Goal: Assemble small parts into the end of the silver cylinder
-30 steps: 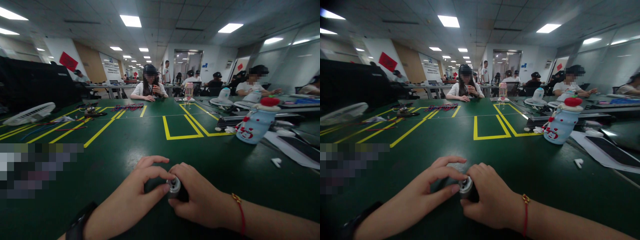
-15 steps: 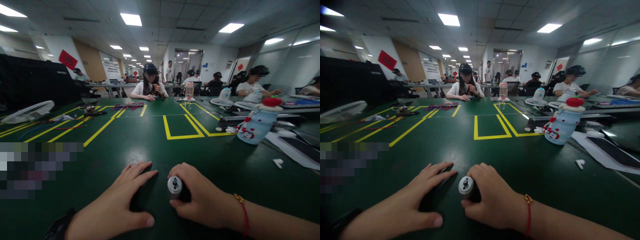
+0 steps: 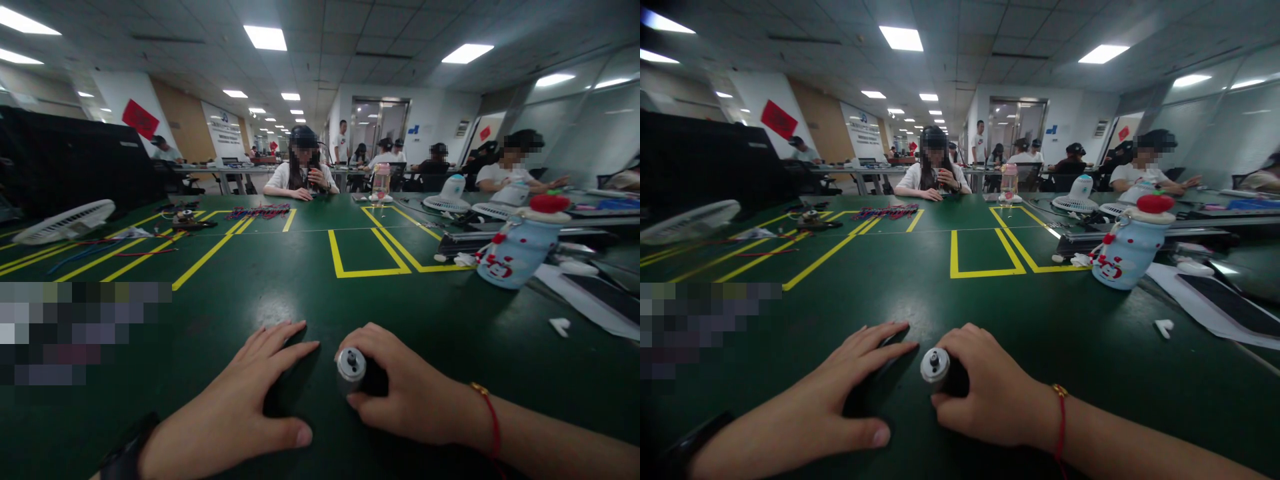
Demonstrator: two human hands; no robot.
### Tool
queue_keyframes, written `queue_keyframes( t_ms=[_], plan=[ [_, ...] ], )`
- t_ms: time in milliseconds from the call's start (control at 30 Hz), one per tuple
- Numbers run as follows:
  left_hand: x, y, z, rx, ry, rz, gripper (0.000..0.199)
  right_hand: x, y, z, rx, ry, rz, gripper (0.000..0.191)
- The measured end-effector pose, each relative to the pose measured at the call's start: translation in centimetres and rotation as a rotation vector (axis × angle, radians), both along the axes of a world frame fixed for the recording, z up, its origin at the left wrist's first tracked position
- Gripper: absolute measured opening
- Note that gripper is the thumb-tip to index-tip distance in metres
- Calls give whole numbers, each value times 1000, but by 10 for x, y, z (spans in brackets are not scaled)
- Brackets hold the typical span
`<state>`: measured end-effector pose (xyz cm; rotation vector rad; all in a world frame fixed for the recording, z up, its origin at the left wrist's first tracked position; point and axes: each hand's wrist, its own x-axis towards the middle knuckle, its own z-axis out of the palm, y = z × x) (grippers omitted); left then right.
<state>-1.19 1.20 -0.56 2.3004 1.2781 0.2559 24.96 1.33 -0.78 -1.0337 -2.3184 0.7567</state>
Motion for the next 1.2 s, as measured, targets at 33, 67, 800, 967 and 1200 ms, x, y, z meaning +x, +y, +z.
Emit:
queue_keyframes(
  t_ms=[33, 67, 800, 967, 1200],
  plan=[
    [1, 0, 1, -2, 4, 3, 79, 0, 0, 0, 1, 2, -4, 33],
    [1, -1, 2, -5, 10, 7, 79, 0, 0, -1, -2, 2, -7, 34],
    [6, -3, -12, 128, 91, -16, 84, -1, -3, 1, -41, -12, -108, 32],
    [7, -2, -9, 128, 37, -15, 76, -2, -2, -1, -30, -11, -112, 31],
    [39, -1, 18, 133, -268, 21, 32, -2, -1, -6, 2, -14, -97, 32]
  ],
)
